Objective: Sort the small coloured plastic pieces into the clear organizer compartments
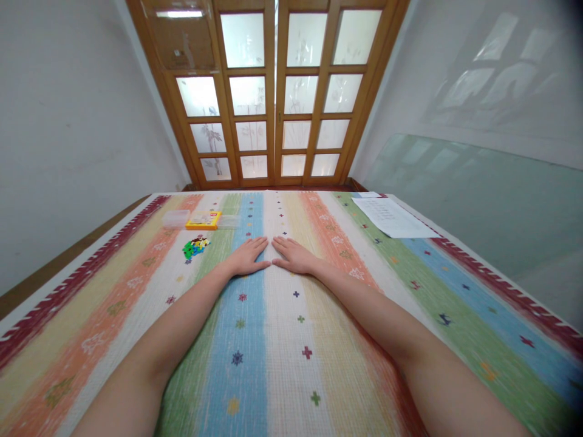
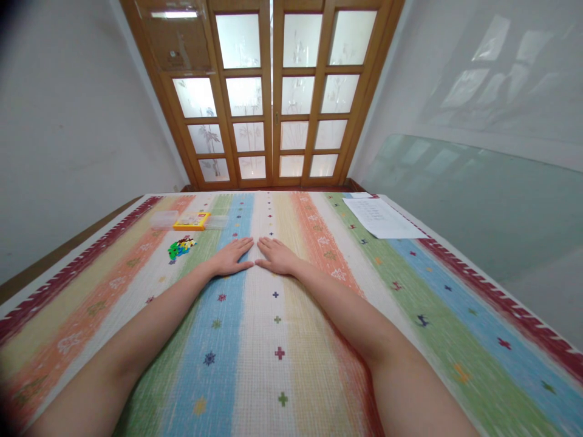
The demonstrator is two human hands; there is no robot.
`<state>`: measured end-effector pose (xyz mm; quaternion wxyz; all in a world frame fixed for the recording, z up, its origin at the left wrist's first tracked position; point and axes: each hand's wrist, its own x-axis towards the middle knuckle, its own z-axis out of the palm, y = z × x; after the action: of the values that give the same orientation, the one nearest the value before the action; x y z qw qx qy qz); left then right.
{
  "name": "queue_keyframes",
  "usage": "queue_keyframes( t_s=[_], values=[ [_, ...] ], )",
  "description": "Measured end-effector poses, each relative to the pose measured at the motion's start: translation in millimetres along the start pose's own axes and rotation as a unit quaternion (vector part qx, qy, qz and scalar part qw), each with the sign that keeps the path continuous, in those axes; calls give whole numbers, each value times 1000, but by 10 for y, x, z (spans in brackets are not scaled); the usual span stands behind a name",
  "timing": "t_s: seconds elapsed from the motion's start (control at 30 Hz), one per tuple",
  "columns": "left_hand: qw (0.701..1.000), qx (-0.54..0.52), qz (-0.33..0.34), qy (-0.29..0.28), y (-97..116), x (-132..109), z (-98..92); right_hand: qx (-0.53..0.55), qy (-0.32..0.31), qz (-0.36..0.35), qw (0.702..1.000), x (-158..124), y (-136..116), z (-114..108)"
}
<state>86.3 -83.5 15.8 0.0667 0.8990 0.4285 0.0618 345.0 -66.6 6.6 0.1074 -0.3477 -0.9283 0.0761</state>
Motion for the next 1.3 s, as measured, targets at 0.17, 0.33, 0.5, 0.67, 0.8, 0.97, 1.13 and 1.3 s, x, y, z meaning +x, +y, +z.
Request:
queue_keyframes(
  t_s=[0.17, 0.33, 0.5, 0.67, 0.8, 0.97, 1.13, 1.3],
  values=[
    [1000, 3, 3, 0, -16, 2, 12, -2, -3, 0, 1000, 1, -1, 1],
    [1000, 0, 2, 0, -6, 2, 2, -5, -7, 2, 1000, 8, 9, 14],
    [1000, -2, 1, 1, -20, 6, 14, -5, -3, 1, 1000, 13, 14, 24],
    [1000, 0, 2, 2, -29, 8, 27, -7, -1, 4, 1000, 15, 14, 28],
    [1000, 1, 2, 4, -29, 7, 27, -3, -2, 3, 1000, 16, 17, 28],
    [1000, 0, 0, 3, -20, 5, 16, -2, -2, 5, 1000, 10, 3, 11],
    [1000, -7, 0, -1, -3, -1, -5, -6, -4, 6, 1000, 5, -13, -11],
    [1000, -11, -3, 0, -4, -3, -3, -5, -5, 7, 1000, 2, -19, -21]
  ],
)
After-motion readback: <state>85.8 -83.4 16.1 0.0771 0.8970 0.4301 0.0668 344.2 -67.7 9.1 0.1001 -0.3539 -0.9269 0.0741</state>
